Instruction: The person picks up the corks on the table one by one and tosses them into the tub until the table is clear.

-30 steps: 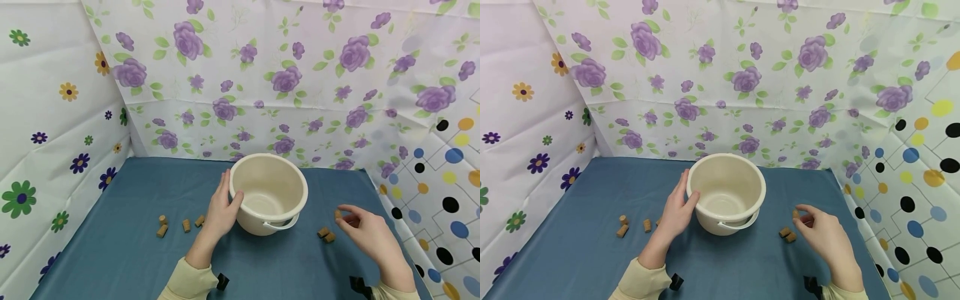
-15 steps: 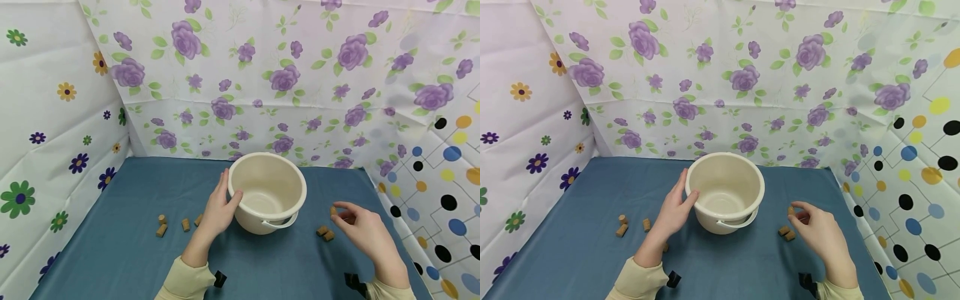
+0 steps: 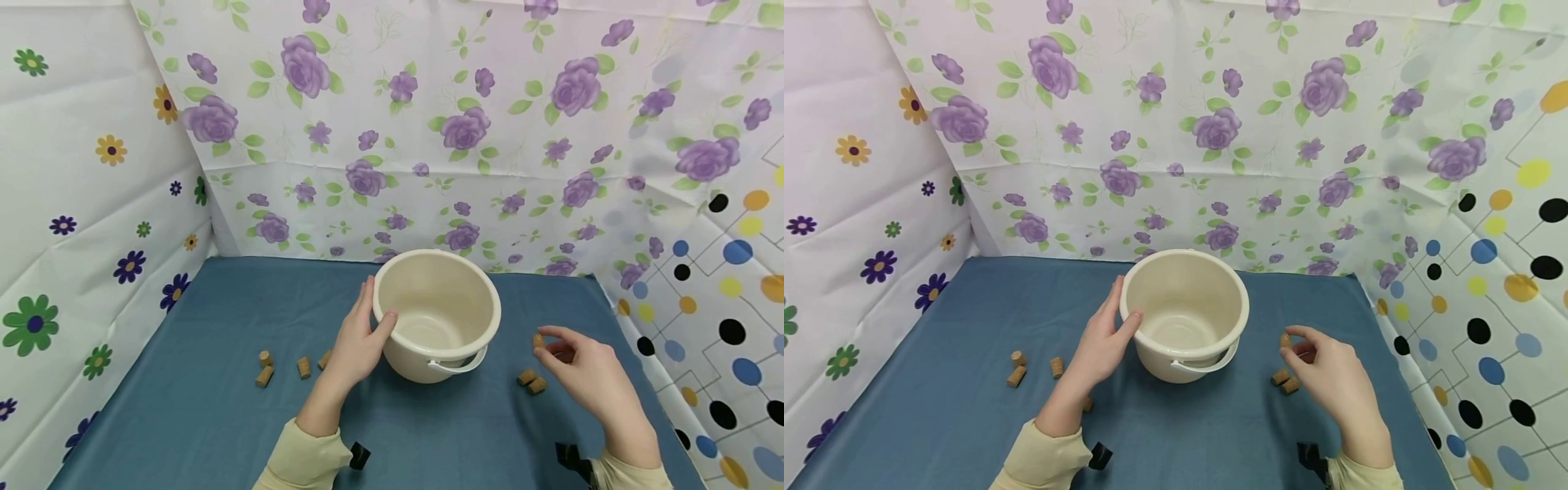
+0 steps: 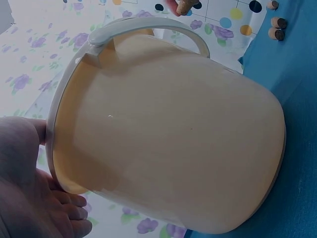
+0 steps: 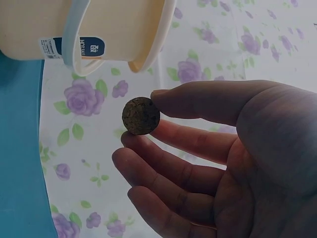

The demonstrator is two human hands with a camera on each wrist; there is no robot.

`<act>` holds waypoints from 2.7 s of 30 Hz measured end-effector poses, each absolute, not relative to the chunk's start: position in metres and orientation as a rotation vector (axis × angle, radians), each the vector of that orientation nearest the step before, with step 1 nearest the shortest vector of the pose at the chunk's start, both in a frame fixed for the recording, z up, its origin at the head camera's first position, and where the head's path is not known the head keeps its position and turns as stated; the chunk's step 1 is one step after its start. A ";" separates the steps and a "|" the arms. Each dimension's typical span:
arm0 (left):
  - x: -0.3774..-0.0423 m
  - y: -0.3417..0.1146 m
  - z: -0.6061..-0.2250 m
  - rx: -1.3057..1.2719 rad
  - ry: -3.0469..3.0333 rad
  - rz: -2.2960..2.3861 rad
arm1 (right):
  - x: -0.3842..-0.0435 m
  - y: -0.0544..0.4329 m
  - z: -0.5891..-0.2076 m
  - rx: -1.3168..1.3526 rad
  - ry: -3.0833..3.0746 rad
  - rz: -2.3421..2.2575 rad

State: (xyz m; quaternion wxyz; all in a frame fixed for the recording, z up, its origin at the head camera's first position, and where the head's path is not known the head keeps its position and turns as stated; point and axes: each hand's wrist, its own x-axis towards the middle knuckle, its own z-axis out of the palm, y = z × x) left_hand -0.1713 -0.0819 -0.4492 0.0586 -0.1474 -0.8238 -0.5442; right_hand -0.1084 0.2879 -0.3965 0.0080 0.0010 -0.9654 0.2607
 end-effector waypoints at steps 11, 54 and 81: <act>-0.170 -0.080 -0.450 -0.431 -2.489 -1.637 | -0.111 0.280 -0.392 0.045 -2.985 0.834; -0.167 -0.073 -0.453 -0.376 -2.508 -1.539 | -0.119 0.232 -0.376 0.201 -2.771 0.930; -0.168 -0.072 -0.451 -0.387 -2.505 -1.537 | -0.127 0.200 -0.374 0.315 -2.750 1.003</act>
